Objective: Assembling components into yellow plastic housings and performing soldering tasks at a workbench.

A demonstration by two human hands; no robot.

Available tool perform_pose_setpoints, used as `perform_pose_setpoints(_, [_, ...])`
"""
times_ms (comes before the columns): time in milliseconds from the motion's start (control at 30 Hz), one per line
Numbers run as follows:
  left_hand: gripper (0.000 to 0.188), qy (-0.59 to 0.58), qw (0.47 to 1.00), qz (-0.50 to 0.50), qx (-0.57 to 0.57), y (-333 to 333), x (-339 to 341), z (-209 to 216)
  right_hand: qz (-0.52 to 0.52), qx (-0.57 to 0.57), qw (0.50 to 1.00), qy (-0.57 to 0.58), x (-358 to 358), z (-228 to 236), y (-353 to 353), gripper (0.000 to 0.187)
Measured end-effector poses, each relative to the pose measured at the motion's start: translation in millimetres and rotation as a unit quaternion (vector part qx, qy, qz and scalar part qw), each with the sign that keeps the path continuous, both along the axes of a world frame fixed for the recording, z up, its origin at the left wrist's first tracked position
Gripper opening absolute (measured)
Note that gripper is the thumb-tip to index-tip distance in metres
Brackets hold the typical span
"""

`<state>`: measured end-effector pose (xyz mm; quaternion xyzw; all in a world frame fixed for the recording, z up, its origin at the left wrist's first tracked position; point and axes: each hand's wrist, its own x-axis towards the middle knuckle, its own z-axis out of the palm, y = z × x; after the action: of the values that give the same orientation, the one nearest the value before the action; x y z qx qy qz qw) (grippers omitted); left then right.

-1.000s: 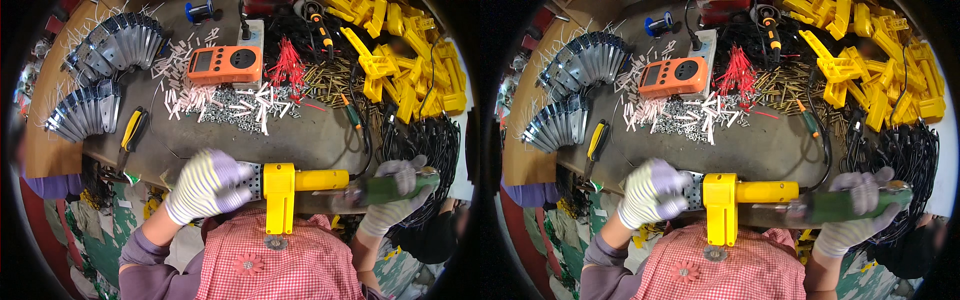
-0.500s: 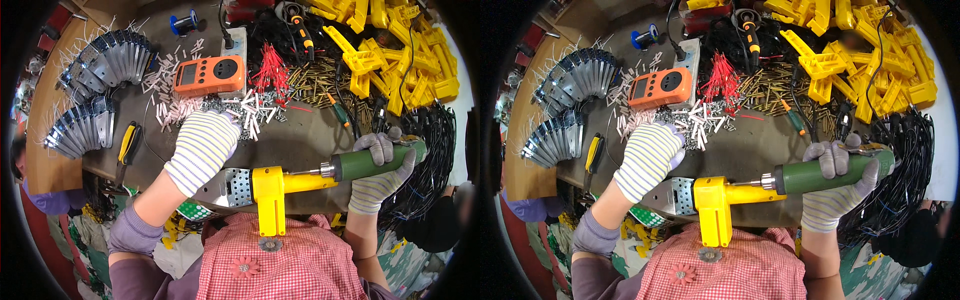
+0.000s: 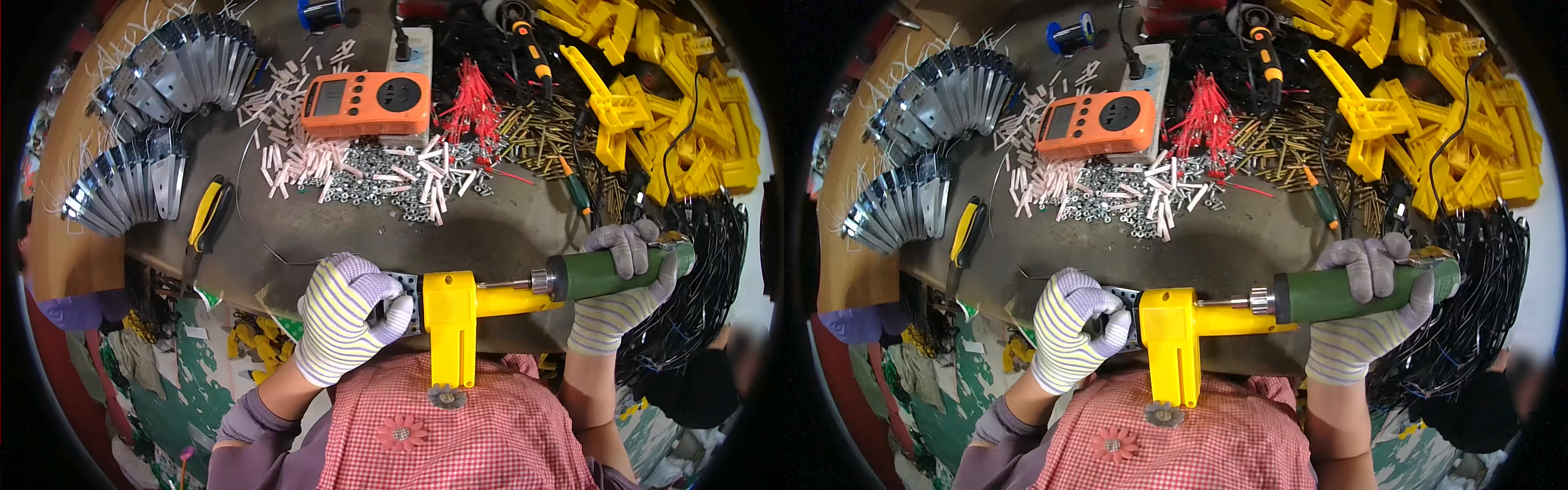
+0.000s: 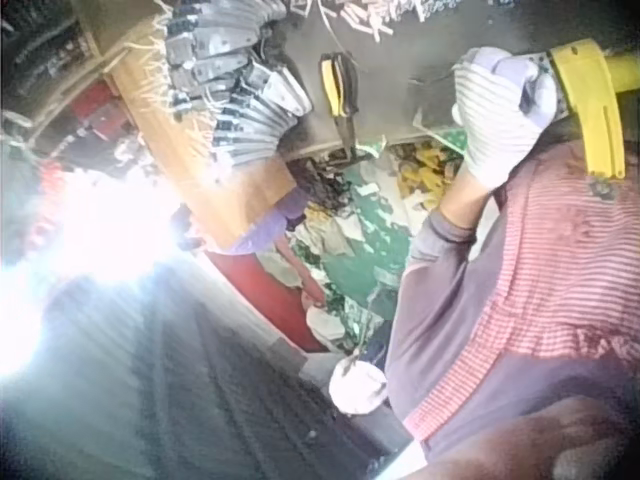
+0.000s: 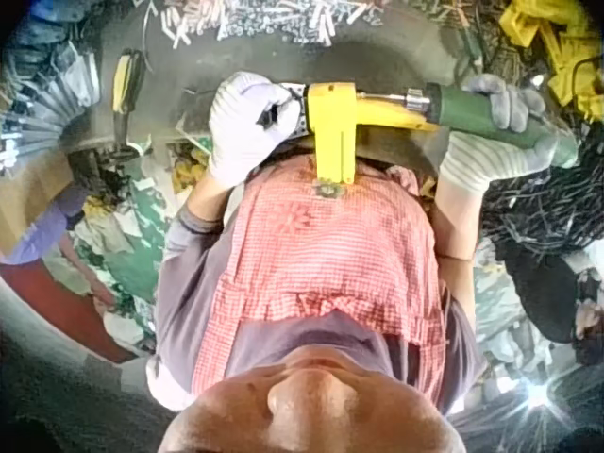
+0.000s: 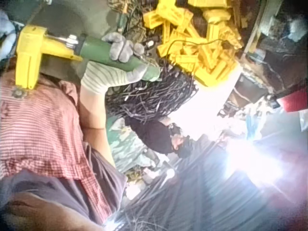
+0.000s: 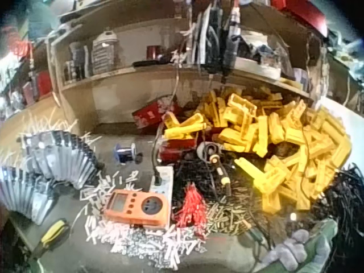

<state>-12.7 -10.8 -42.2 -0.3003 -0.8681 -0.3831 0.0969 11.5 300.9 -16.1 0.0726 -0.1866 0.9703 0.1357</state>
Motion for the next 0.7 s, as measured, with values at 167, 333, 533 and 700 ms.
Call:
perform_pose_setpoints(167, [0.023,0.006,1.0,-0.014,0.018,1,-2,4,-0.031,-0.012,0.999,-0.043,1,3,-8,0.026])
perform_pose_setpoints(333, [0.023,0.005,1.0,-0.022,0.017,1,-1,5,-0.023,-0.032,0.998,-0.042,1,4,-11,0.023])
perform_pose_setpoints(533, [0.023,0.004,0.999,-0.029,0.018,1,-3,4,-0.029,-0.015,0.998,-0.054,1,7,-14,0.024])
perform_pose_setpoints(700, [0.024,0.011,0.999,-0.037,-0.016,0,-4,5,-0.027,-0.003,0.998,-0.053,0,8,-15,0.024])
